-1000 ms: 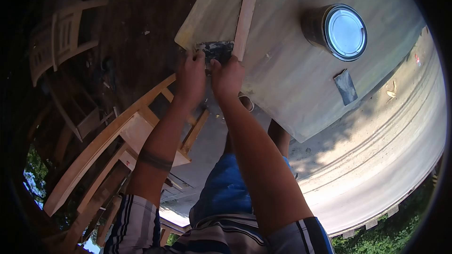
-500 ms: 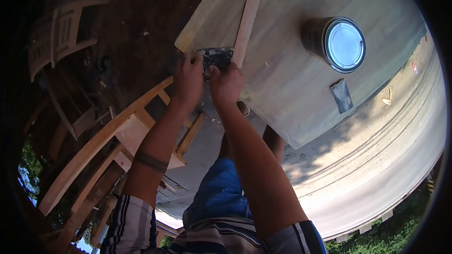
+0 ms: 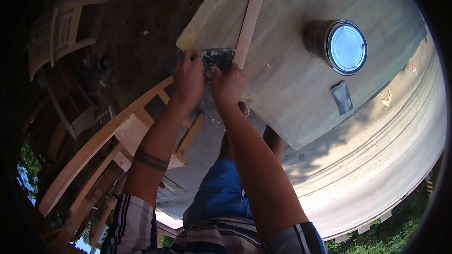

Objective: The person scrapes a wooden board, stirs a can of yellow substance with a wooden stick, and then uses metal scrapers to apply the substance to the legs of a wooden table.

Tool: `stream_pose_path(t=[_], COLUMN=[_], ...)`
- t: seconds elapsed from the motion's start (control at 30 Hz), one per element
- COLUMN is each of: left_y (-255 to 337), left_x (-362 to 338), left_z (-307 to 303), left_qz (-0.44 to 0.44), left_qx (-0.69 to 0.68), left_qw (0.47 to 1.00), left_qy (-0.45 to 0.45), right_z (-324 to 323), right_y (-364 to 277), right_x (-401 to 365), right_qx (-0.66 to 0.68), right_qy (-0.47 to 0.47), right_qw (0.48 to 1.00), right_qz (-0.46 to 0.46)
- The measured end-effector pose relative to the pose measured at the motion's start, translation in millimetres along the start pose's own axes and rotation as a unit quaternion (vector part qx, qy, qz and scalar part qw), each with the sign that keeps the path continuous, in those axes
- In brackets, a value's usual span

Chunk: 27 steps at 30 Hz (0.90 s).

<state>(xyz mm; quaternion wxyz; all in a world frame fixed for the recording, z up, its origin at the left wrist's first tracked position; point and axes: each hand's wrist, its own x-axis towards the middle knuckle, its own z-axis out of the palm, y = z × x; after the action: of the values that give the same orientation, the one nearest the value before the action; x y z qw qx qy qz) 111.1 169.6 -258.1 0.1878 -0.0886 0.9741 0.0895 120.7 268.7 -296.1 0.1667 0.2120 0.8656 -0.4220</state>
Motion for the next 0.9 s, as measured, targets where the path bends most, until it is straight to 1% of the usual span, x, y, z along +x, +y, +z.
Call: stream_pose_path(t=[0.03,0.07,0.13,0.17,0.27,0.37,0.43,0.47,0.53,0.63,0.67,0.73,0.77,0.87,0.9], left_y=[2,2,-1,-2,4,13,10,9,10,11,11,10,11,6,7], left_x=[-9,-11,1,3,3,-20,4,6,-8,-16,-17,5,10,-18,-14], left_z=[1,1,0,1,-10,-7,-8,-7,-9,-6,-2,-7,-9,7,3], left_qz=[-0.002,-0.002,-0.001,-0.002,-0.005,0.004,0.018,0.021,0.024,0.029,0.03,0.039,0.04,0.061,0.066], left_qx=[0.017,0.035,0.017,0.007,0.003,0.047,0.001,-0.024,0.007,0.038,0.045,0.021,0.007,0.085,0.077], left_qw=[1.0,0.999,1.0,1.0,1.0,0.996,1.0,0.999,0.999,0.997,0.996,0.998,0.998,0.994,0.995], left_qy=[-0.016,-0.03,0.011,0.028,-0.007,-0.079,-0.023,-0.002,-0.039,-0.065,-0.075,-0.051,-0.04,-0.014,0.0], right_z=[0,0,0,1,-1,-2,-6,-6,-5,-7,-5,0,-2,-5,-7], right_y=[-5,-8,-7,-5,-6,-8,-9,-6,-6,-9,-8,0,4,-8,-9], right_x=[3,5,5,3,2,4,4,1,2,4,5,0,-5,7,6], right_qx=[0.002,-0.004,-0.02,-0.015,-0.013,-0.012,-0.008,-0.011,-0.013,-0.005,-0.006,-0.014,-0.017,-0.009,-0.006], right_qy=[0.011,0.001,-0.018,-0.011,-0.004,-0.027,-0.058,-0.053,-0.042,-0.053,-0.032,0.002,-0.016,-0.049,-0.057], right_qw=[1.0,1.0,0.999,1.0,1.0,0.999,0.997,0.998,0.999,0.998,0.999,0.999,1.0,0.999,0.998], right_qz=[-0.01,0.0,0.028,0.021,0.013,0.032,0.049,0.04,0.011,0.036,0.01,-0.038,-0.018,0.014,0.027])
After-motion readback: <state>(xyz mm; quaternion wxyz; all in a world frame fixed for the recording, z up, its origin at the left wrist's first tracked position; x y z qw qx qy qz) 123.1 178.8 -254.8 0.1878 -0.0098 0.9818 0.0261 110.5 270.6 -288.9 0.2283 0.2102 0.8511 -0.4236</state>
